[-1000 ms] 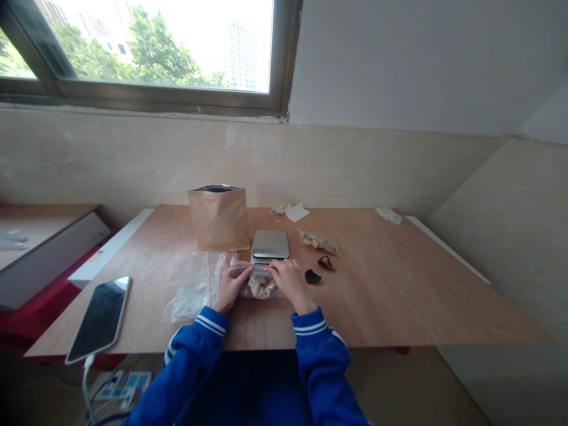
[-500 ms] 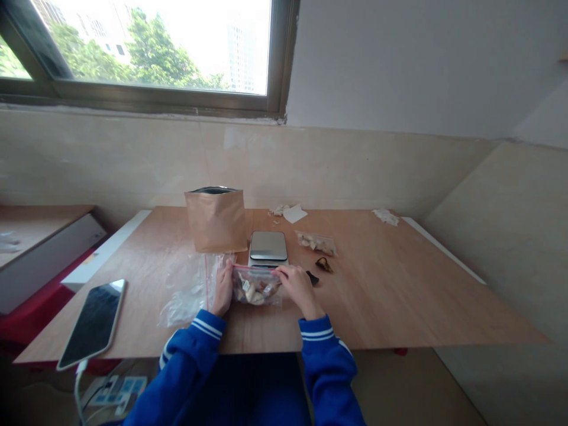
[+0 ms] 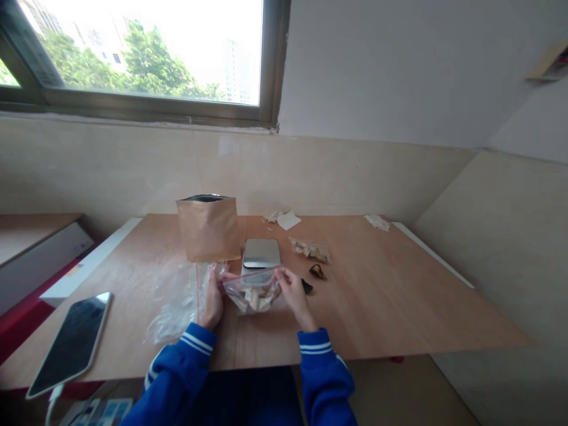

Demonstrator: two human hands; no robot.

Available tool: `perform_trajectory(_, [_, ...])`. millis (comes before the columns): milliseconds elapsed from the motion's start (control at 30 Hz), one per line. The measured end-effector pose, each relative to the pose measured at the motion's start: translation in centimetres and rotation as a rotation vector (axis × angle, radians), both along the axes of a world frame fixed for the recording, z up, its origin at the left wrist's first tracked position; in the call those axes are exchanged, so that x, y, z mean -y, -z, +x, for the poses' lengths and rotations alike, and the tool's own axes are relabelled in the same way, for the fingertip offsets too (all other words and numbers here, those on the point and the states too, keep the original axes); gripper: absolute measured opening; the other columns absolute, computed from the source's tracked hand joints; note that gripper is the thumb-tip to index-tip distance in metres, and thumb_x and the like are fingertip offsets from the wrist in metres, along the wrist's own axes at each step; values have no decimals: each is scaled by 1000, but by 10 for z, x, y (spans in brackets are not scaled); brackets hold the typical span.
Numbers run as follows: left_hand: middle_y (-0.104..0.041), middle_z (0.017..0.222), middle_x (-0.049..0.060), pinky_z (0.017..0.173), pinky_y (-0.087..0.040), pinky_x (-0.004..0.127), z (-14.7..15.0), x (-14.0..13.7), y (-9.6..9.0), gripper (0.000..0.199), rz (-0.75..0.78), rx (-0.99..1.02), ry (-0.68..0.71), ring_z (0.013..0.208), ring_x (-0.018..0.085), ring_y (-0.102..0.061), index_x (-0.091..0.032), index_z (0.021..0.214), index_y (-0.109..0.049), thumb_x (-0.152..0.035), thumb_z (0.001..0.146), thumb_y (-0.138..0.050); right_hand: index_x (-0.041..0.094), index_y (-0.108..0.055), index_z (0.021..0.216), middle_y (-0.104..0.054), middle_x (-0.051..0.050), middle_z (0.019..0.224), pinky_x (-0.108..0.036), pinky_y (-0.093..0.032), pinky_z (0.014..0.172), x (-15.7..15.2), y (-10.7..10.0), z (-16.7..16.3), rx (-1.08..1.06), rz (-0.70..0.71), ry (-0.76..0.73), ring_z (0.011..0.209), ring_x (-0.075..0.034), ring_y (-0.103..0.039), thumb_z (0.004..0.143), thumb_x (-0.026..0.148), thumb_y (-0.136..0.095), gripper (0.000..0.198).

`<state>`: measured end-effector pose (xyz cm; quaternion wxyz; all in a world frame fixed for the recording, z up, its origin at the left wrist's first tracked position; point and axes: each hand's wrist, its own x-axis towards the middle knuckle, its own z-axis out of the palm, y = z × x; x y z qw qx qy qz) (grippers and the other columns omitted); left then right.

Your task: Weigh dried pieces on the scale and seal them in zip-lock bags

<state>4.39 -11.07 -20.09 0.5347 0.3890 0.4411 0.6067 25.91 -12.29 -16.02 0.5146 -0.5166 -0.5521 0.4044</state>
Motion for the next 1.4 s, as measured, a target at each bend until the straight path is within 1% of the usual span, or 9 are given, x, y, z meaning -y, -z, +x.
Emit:
perform_trajectory(233, [-65, 59, 7, 51, -39, 23, 3, 4, -11, 68, 14, 16, 97, 51, 12, -56, -12, 72, -65, -68, 88, -31, 15, -60, 78, -67, -7, 69, -26, -44, 47, -89, -41, 103, 6, 27, 402, 50, -16, -56, 68, 74, -61, 59])
perform_trajectory(333, [-64, 57, 6, 49, -37, 23, 3, 3, -10, 66, 15, -2, 91, 49, 12, -54, -12, 71, -65, -67, 88, -33, 9, -60, 97, -68, -19, 88, -37, -51, 65, -110, -41, 136, 335, -60, 659, 78, -28, -65, 78, 61, -58, 55])
perform_trajectory(433, [-63, 56, 6, 48, -37, 22, 3, 3, -9, 65, 16, -22, 85, 47, 11, -53, -12, 69, -64, -66, 88, -34, 2, -47, 125, -52, -32, 125, -54, -42, 90, -103, -23, 138, 628, -64, 911, 117, -42, -50, 80, 46, -59, 63])
perform_trajectory(567, [-63, 56, 6, 48, -37, 23, 4, 3, -8, 64, 27, -69, 102, 48, 11, -53, -12, 68, -66, -65, 89, -35, 12, -43, 134, -45, -25, 135, -57, -34, 98, -82, 16, 116, 828, 91, 753, 127, -40, -40, 86, 42, -49, 56])
perform_trajectory(700, [-63, 57, 6, 49, -38, 25, 3, 3, -8, 62, 23, -117, 126, 49, 13, -53, -15, 68, -67, -61, 91, -32, 18, -51, 130, -39, -20, 141, -55, -34, 100, -84, 43, 102, 938, -1, 539, 129, -37, -38, 90, 43, -42, 47])
perform_trajectory(867, [-62, 57, 6, 49, -38, 27, 3, 4, -9, 62, 25, -157, 123, 50, 14, -54, -17, 67, -67, -61, 92, -30, 22, -51, 133, -39, -18, 142, -57, -33, 101, -86, 37, 98, 959, -69, 503, 132, -36, -35, 94, 44, -37, 47])
perform_trajectory(1133, [-61, 57, 6, 49, -38, 30, 5, 5, -8, 61, 38, -201, 104, 51, 16, -54, -20, 66, -66, -64, 91, -32, 30, -48, 134, -32, -14, 148, -59, -38, 91, -12, 60, 59, 1078, 7, 622, 125, -42, -40, 87, 51, -50, 51])
perform_trajectory(1267, [-60, 55, 6, 46, -36, 30, 4, 5, -8, 63, 33, -185, 85, 49, 15, -52, -20, 65, -65, -66, 90, -31, 19, -52, 123, -46, -16, 133, -47, -42, 87, -2, 68, 66, 1086, 81, 588, 111, -33, -51, 88, 38, -49, 40])
perform_trajectory(1400, [-60, 54, 6, 47, -35, 30, 5, 7, -12, 62, 20, -175, 73, 49, 16, -52, -20, 64, -65, -67, 89, -34, 23, -63, 99, -58, -11, 105, -42, -45, 82, -2, 70, 76, 1079, 159, 461, 96, -28, -55, 90, 28, -43, 23])
